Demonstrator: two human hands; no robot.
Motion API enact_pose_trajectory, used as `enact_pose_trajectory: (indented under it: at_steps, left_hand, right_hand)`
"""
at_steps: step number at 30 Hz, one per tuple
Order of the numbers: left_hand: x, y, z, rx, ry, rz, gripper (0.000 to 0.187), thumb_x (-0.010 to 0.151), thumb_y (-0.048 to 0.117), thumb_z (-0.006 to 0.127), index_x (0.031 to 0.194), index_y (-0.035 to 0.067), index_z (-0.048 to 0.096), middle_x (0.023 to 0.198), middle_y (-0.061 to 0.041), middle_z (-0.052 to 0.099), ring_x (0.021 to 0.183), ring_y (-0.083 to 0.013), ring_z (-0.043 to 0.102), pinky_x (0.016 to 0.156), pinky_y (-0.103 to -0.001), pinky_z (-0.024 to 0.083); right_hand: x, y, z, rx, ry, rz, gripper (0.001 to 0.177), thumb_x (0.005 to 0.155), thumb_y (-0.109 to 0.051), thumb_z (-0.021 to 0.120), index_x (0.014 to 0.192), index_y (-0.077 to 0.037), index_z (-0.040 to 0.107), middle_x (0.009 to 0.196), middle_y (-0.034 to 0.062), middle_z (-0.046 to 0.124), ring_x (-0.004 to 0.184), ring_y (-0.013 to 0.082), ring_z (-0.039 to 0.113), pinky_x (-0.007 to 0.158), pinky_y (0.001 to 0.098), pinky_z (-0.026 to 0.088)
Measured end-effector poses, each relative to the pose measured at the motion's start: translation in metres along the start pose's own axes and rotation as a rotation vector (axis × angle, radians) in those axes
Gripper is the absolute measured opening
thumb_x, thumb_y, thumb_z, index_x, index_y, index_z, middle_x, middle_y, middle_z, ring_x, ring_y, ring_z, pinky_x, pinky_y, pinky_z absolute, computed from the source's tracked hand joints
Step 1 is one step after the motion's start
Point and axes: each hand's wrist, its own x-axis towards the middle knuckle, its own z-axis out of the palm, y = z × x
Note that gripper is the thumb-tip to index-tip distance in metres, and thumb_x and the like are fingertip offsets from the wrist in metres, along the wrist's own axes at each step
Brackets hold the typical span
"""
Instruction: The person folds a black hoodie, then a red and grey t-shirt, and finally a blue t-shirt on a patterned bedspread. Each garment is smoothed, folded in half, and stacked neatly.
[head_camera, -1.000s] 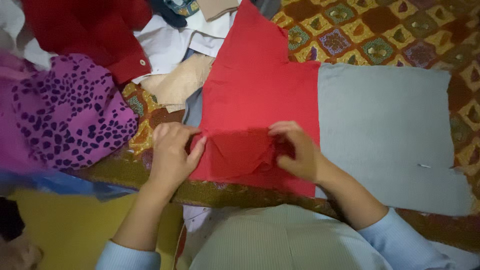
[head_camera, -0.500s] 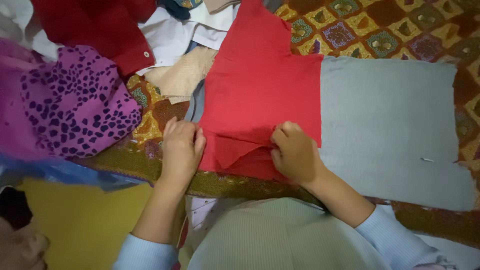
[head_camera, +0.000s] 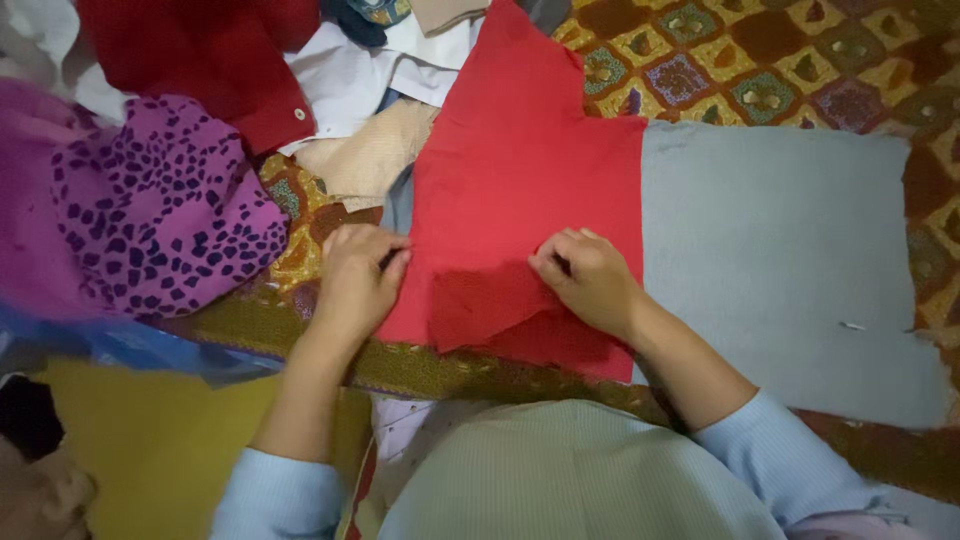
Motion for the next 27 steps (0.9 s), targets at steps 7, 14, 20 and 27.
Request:
enact_pose_trajectory:
  at_steps: [7,14,20,27]
  left_hand:
    - [0.007,-0.017,-0.01,-0.236,-0.178,-0.11,0.029,0.079,0.016,0.077,0.108,0.013,0.075,0.104,-0.01,0.07,0.103,-0.0324,0.062,0.096,-0.042,0.046]
    - [0.019,-0.008,-0.015,-0.156,-0.255,-0.02,0.04,0.07,0.015,0.077,0.11,0.014,0.076,0.106,-0.011,0.071,0.108,-0.0331,0.059,0.103,-0.045,0.04]
    - [0.017,-0.009,-0.001,-0.016,-0.222,0.093,0.025,0.077,0.013,0.079,0.101,0.015,0.078,0.098,-0.01,0.074,0.101,-0.0327,0.063,0.098,-0.047,0.044]
    - [0.02,-0.031,0.015,-0.379,-0.209,-0.069,0.017,0.087,0.017,0.075,0.102,0.008,0.074,0.089,-0.011,0.074,0.084,-0.0301,0.071,0.081,-0.041,0.055]
  right_hand:
    - [-0.002,-0.011,0.011,-0.105,0.153,-0.042,0.022,0.091,-0.026,0.072,0.084,-0.005,0.07,0.083,0.014,0.069,0.079,0.0346,0.061,0.071,0.0468,0.044]
    - [-0.001,-0.015,0.014,-0.152,0.125,0.001,0.027,0.095,-0.027,0.071,0.079,-0.005,0.068,0.081,0.0131,0.068,0.08,0.035,0.06,0.074,0.0474,0.044]
    - [-0.004,-0.006,0.018,-0.122,0.122,-0.015,0.027,0.096,-0.026,0.071,0.08,-0.004,0.067,0.082,0.0131,0.066,0.078,0.0345,0.058,0.074,0.0468,0.043]
    - [-0.011,-0.007,0.021,-0.192,0.173,-0.043,0.029,0.099,-0.024,0.071,0.079,-0.005,0.064,0.081,0.0127,0.065,0.079,0.0341,0.059,0.075,0.0476,0.042]
